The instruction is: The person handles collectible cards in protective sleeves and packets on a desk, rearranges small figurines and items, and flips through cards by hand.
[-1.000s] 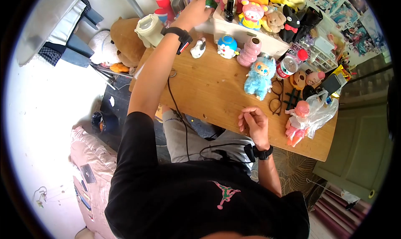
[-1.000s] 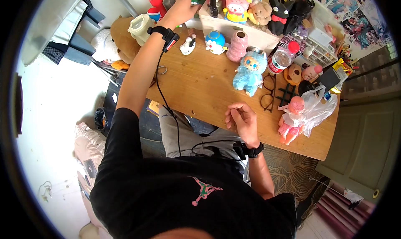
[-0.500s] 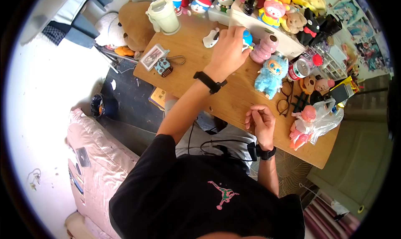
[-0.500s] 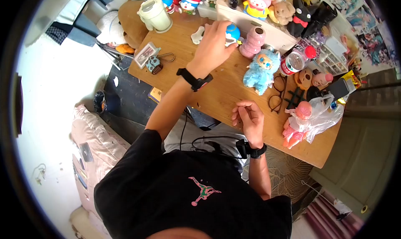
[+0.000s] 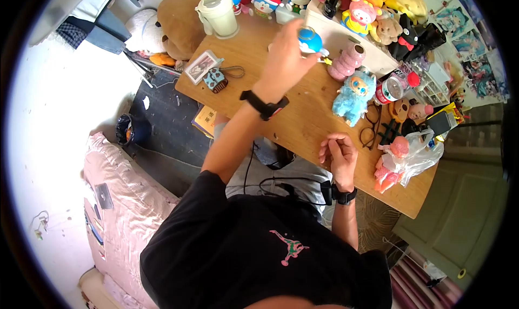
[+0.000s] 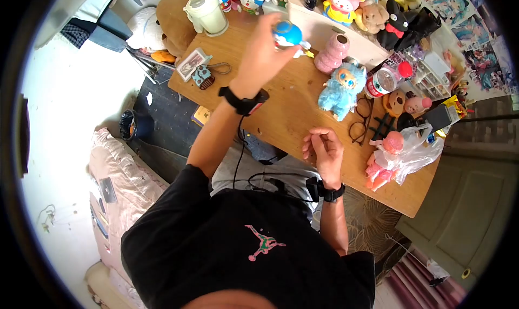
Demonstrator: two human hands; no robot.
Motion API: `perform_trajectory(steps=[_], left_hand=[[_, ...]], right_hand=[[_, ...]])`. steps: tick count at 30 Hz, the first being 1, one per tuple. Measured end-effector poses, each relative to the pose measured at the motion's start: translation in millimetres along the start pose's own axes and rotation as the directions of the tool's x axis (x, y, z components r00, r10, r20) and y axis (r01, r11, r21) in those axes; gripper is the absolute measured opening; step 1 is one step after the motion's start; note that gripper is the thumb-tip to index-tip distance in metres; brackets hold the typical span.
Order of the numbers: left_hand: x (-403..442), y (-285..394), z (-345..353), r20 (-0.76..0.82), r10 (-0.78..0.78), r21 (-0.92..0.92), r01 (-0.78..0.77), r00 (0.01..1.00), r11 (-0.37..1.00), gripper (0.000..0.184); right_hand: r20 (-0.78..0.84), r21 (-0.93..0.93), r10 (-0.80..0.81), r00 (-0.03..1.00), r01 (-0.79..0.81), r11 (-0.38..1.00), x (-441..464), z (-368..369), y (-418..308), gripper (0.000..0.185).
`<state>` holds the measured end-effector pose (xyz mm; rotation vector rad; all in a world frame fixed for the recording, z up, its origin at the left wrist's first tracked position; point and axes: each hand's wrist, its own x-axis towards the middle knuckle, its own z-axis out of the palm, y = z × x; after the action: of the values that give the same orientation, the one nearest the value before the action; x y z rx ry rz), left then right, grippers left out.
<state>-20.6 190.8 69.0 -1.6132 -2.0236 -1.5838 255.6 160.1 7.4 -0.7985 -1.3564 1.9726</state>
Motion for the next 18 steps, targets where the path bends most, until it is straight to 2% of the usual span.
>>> perform_trajectory(steps=[2, 4, 5, 7, 8, 10, 12, 14, 16, 17, 18], left_hand=[[8.8, 5.6, -28.9, -0.054, 0.034, -0.010, -0.035, 0.998, 0.999, 0.072], [20.1, -2.2, -53.0, -0.089, -0.064, 0.062, 0.069, 0.994, 0.996, 0.070], [24.6, -13.9, -61.1, -0.088, -0.066, 0.062, 0.072, 0.994, 0.996, 0.070], [33.5, -40.0, -73.4, -0.142, 0.021, 0.211, 0.009, 0.990, 0.977, 0.070], [33.0, -45.6, -79.1, -0.155, 0.025, 0.214, 0.009, 0.988, 0.977, 0.070], [33.7, -52.2, -86.1, -0.131, -0.210, 0.118, 0.226, 0.969, 0.967, 0.075], [34.4, -51.8, -88.9, -0.132, -0.264, 0.095, 0.278, 0.955, 0.956, 0.076], [35.7, -63.3, -87.3, -0.191, -0.148, 0.190, 0.185, 0.970, 0.964, 0.074], [34.7, -64.6, -87.6, -0.199, -0.156, 0.188, 0.194, 0.967, 0.963, 0.074], [33.6, -65.1, -88.0, -0.195, -0.171, 0.190, 0.208, 0.966, 0.960, 0.075], [31.9, -67.0, -89.0, -0.208, -0.169, 0.190, 0.209, 0.963, 0.959, 0.075]], right_hand=[[-0.013, -0.006, 0.012, 1.000, -0.012, 1.000, 0.8, 1.7, -0.1, 0.013], [0.044, -0.132, 0.026, 0.999, -0.020, 0.991, 5.6, 4.7, 2.4, 0.013], [0.044, -0.133, 0.029, 0.999, -0.023, 0.991, 7.1, 8.8, -1.3, 0.013], [0.131, -0.339, 0.148, 0.980, -0.096, 0.936, 17.4, 20.9, -18.7, 0.012], [0.141, -0.345, 0.142, 0.980, -0.086, 0.935, 28.3, 31.5, -28.5, 0.012], [0.183, -0.415, -0.143, 0.973, 0.209, 0.885, 53.3, 64.2, -43.3, 0.012], [0.255, -0.562, -0.347, 0.902, 0.431, 0.706, 98.7, 95.3, -52.4, 0.021], [0.315, -0.622, -0.381, 0.869, 0.493, 0.609, 140.2, 127.5, -62.9, 0.034], [0.325, -0.759, -0.460, 0.826, 0.518, 0.395, 189.4, 143.8, -28.4, 0.042], [0.337, -0.755, -0.464, 0.819, 0.530, 0.386, 200.5, 149.0, -20.1, 0.042], [0.328, -0.845, -0.443, 0.835, 0.469, 0.258, 208.4, 153.9, -13.7, 0.041]])
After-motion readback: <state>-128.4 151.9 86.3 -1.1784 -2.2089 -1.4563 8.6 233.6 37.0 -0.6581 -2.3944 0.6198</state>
